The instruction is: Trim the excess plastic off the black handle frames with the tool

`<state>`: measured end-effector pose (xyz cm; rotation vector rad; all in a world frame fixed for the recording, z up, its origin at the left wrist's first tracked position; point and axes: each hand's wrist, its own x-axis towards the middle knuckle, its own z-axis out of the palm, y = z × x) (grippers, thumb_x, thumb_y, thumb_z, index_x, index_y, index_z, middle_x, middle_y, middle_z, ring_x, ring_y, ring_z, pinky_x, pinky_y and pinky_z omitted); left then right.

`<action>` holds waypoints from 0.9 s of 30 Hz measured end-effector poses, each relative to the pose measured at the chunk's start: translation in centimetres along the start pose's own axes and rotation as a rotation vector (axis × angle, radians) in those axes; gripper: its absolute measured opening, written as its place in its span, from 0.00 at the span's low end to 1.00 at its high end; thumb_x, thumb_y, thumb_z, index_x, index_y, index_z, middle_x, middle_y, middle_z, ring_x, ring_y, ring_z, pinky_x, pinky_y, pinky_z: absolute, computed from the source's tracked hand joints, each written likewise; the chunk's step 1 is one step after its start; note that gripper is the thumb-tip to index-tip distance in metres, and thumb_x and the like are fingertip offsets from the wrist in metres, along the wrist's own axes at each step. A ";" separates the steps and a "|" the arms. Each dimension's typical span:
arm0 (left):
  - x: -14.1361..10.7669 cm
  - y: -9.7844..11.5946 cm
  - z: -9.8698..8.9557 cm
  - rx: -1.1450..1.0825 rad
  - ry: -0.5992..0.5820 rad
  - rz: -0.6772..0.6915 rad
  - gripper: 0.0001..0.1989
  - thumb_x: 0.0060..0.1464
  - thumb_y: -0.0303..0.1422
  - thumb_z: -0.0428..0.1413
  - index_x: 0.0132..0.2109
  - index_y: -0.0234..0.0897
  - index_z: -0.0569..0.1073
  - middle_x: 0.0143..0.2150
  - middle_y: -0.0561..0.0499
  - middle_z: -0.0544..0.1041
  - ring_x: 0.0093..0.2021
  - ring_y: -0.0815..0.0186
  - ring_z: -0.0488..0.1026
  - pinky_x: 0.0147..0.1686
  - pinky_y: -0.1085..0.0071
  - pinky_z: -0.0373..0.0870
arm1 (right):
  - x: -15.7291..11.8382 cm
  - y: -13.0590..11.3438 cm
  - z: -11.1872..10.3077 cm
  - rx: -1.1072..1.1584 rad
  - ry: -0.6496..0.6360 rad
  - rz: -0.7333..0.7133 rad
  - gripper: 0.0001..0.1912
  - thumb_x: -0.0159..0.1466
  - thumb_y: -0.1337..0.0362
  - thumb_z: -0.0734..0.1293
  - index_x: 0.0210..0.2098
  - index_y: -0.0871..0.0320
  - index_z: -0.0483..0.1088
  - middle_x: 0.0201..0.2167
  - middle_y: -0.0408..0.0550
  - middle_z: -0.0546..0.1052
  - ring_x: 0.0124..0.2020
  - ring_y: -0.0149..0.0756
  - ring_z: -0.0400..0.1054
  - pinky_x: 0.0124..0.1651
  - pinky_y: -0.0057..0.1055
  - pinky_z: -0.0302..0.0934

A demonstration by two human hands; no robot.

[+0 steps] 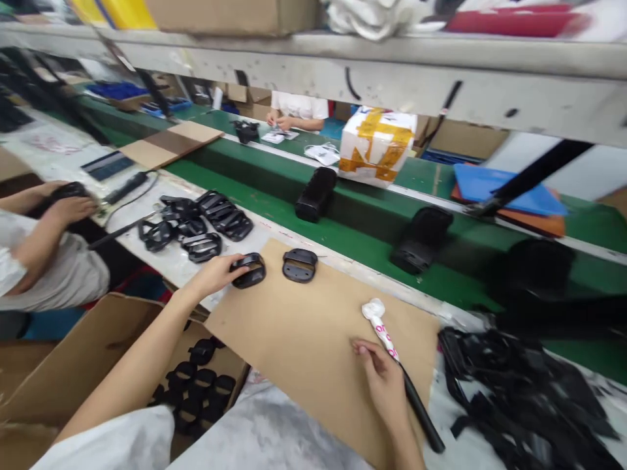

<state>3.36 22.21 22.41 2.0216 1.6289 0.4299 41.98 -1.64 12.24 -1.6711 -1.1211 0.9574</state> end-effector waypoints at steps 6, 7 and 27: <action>-0.6 2.6 -0.8 -0.082 0.151 -0.118 0.13 0.57 0.48 0.60 0.42 0.46 0.78 0.33 0.58 0.79 0.35 0.63 0.74 0.38 0.72 0.64 | -0.4 -5.6 -6.4 -0.082 -0.199 0.019 0.19 0.71 0.49 0.66 0.48 0.54 0.82 0.42 0.51 0.85 0.44 0.44 0.80 0.50 0.38 0.74; -0.6 3.3 -0.6 -0.230 0.161 -0.160 0.13 0.56 0.48 0.60 0.44 0.47 0.77 0.31 0.60 0.78 0.34 0.64 0.73 0.37 0.71 0.65 | -0.3 -6.2 -7.9 -0.123 -0.159 -0.001 0.19 0.71 0.50 0.65 0.47 0.55 0.82 0.40 0.50 0.85 0.42 0.42 0.79 0.47 0.37 0.74; -7.8 14.9 16.6 -1.618 -0.566 -0.418 0.27 0.40 0.44 0.75 0.46 0.34 0.82 0.23 0.57 0.63 0.23 0.75 0.60 0.26 0.77 0.66 | 0.5 -3.2 -16.9 -0.912 0.123 -0.057 0.12 0.68 0.72 0.63 0.46 0.62 0.78 0.40 0.55 0.80 0.42 0.45 0.76 0.50 0.40 0.69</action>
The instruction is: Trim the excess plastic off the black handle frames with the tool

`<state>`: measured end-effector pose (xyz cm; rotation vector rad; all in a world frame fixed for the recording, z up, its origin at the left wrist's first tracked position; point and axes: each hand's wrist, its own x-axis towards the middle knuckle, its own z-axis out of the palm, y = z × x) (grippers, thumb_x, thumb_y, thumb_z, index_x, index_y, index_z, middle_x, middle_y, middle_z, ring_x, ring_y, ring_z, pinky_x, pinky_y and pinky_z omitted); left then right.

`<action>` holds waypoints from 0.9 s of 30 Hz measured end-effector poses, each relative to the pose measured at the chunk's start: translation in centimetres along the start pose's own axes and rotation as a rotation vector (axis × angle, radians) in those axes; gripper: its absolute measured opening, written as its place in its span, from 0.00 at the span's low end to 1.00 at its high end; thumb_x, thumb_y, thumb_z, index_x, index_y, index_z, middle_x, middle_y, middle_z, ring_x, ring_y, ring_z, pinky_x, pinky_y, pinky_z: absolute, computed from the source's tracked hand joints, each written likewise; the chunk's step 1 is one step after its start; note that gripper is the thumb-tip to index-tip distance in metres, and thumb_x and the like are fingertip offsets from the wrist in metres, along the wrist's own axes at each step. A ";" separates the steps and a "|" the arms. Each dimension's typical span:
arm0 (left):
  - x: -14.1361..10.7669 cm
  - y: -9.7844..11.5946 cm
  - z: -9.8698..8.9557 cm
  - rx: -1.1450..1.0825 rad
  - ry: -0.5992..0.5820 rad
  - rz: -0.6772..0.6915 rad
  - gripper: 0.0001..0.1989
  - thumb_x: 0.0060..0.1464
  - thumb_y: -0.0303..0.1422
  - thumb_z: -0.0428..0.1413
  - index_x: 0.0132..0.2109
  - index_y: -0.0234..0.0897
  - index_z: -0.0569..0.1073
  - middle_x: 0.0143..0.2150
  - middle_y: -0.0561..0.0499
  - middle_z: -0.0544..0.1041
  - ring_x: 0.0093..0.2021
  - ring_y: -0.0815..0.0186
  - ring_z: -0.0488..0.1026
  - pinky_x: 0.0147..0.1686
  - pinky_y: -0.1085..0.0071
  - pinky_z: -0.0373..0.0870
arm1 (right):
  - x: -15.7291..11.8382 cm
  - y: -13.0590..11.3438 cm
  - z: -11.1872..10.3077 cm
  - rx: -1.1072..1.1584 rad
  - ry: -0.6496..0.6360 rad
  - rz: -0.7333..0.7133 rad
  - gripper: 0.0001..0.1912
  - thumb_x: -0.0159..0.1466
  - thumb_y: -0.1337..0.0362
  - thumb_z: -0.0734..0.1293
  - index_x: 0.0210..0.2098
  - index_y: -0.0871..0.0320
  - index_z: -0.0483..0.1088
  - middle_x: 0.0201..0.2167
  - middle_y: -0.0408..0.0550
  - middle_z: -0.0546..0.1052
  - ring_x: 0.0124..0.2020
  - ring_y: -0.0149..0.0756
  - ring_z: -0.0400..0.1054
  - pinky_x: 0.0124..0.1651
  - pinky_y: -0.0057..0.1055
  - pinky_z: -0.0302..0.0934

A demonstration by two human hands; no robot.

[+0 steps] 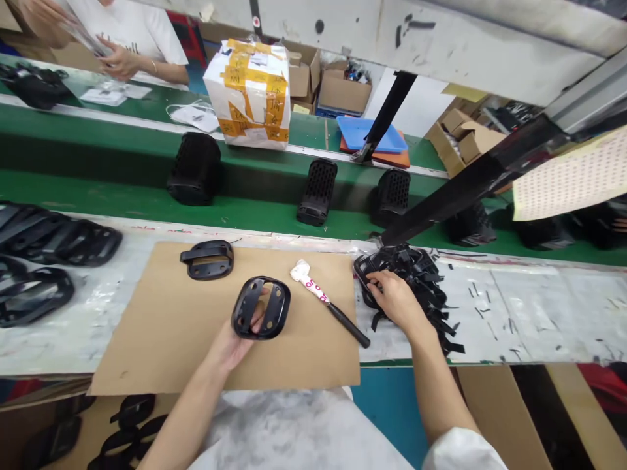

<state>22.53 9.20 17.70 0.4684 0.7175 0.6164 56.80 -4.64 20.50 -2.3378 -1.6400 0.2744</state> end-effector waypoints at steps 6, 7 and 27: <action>-0.2 -0.8 -0.6 0.026 0.014 -0.020 0.23 0.46 0.41 0.72 0.47 0.33 0.81 0.23 0.57 0.62 0.23 0.74 0.60 0.26 0.76 0.63 | 0.7 -0.5 0.3 -0.014 0.185 0.042 0.10 0.67 0.66 0.65 0.42 0.58 0.79 0.38 0.52 0.81 0.40 0.46 0.72 0.48 0.41 0.65; -0.2 -0.9 -0.7 0.027 0.017 -0.022 0.23 0.46 0.41 0.72 0.46 0.32 0.80 0.23 0.57 0.62 0.23 0.74 0.60 0.26 0.76 0.62 | 0.8 -0.7 0.4 -0.028 0.216 0.045 0.11 0.67 0.65 0.65 0.43 0.59 0.79 0.39 0.53 0.80 0.40 0.47 0.71 0.48 0.42 0.65; -0.5 -1.6 -1.1 -0.005 0.064 -0.066 0.19 0.46 0.36 0.72 0.44 0.31 0.80 0.22 0.58 0.63 0.22 0.74 0.59 0.25 0.76 0.61 | 5.8 -4.6 0.5 -0.333 -0.035 0.124 0.16 0.71 0.53 0.66 0.36 0.58 0.78 0.31 0.53 0.83 0.38 0.48 0.77 0.47 0.40 0.58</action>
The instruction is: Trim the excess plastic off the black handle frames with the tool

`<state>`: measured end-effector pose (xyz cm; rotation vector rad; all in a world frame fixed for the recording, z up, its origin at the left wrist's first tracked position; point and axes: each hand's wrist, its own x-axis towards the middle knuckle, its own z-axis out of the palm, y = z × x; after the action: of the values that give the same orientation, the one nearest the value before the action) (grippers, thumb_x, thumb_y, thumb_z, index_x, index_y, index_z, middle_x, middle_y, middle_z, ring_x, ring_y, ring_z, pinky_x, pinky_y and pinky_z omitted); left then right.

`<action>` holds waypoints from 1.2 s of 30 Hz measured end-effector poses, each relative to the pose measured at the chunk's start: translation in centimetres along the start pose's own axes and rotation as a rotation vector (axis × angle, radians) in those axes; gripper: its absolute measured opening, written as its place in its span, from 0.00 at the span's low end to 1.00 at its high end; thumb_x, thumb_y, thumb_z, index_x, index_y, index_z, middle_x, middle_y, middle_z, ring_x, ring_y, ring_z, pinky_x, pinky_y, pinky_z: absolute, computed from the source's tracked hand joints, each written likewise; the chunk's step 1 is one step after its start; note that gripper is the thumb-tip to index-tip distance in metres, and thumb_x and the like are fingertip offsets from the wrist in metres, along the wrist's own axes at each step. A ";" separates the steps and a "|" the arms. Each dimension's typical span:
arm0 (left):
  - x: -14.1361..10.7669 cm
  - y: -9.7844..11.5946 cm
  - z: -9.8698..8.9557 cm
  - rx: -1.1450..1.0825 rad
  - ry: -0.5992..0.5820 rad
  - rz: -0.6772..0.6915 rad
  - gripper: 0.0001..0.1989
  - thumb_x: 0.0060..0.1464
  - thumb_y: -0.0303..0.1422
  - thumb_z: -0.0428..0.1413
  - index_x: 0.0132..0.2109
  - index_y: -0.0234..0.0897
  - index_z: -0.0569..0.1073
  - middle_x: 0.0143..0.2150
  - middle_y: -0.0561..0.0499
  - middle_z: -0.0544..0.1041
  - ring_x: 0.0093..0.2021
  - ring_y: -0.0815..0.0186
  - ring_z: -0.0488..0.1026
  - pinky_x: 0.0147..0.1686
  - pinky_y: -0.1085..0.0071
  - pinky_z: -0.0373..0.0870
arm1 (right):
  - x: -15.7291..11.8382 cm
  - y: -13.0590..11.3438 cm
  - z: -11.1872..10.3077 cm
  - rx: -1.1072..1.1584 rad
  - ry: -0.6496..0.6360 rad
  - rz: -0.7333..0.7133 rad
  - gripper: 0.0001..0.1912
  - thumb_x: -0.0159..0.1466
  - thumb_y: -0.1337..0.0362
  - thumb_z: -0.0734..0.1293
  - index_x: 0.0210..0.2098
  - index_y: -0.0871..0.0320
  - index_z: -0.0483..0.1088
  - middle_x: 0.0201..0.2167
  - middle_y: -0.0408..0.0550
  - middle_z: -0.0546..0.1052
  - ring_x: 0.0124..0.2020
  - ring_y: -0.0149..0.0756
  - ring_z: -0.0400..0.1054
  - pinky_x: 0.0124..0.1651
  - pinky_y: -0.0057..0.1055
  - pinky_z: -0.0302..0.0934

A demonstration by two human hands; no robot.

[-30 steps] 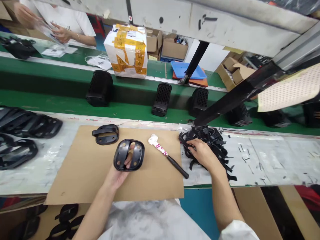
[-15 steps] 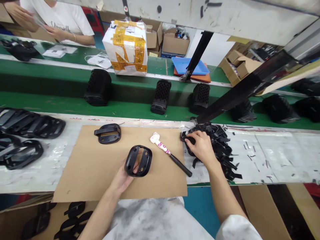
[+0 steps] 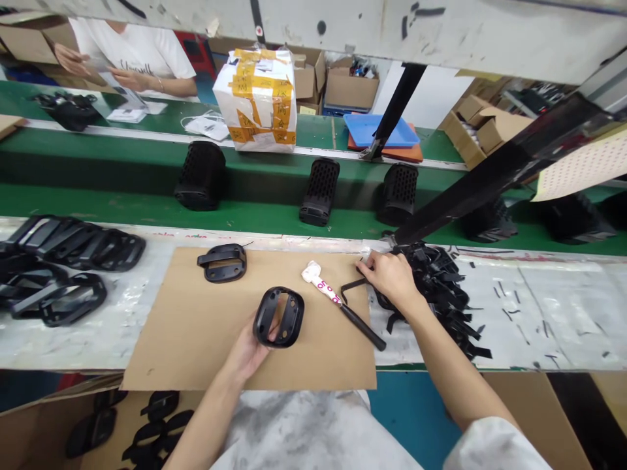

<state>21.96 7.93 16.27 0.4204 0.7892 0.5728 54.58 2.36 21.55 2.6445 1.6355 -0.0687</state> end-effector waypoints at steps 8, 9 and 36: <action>0.4 -0.4 -0.4 -0.032 -0.044 -0.017 0.11 0.50 0.32 0.68 0.38 0.31 0.78 0.22 0.57 0.63 0.22 0.73 0.60 0.24 0.76 0.61 | 1.0 -0.1 0.2 0.148 -0.023 -0.100 0.14 0.70 0.65 0.63 0.53 0.59 0.74 0.40 0.53 0.84 0.41 0.46 0.78 0.42 0.34 0.62; 0.4 -0.4 -0.3 -0.038 -0.051 -0.021 0.11 0.51 0.32 0.67 0.40 0.31 0.78 0.22 0.57 0.63 0.22 0.73 0.60 0.25 0.76 0.61 | 1.1 0.0 0.1 0.168 -0.032 -0.132 0.12 0.70 0.67 0.63 0.50 0.57 0.75 0.42 0.52 0.83 0.43 0.45 0.78 0.42 0.33 0.62; 1.2 -1.9 4.8 -0.025 0.114 0.046 0.17 0.47 0.39 0.70 0.42 0.34 0.82 0.40 0.48 0.81 0.42 0.62 0.76 0.42 0.70 0.72 | -4.1 -8.3 -2.1 0.874 0.333 -0.610 0.06 0.72 0.65 0.68 0.42 0.52 0.79 0.40 0.49 0.81 0.41 0.37 0.78 0.47 0.34 0.74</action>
<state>26.89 6.53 17.62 0.3861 0.8820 0.6536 45.36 2.51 23.88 2.5803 3.0554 -0.4762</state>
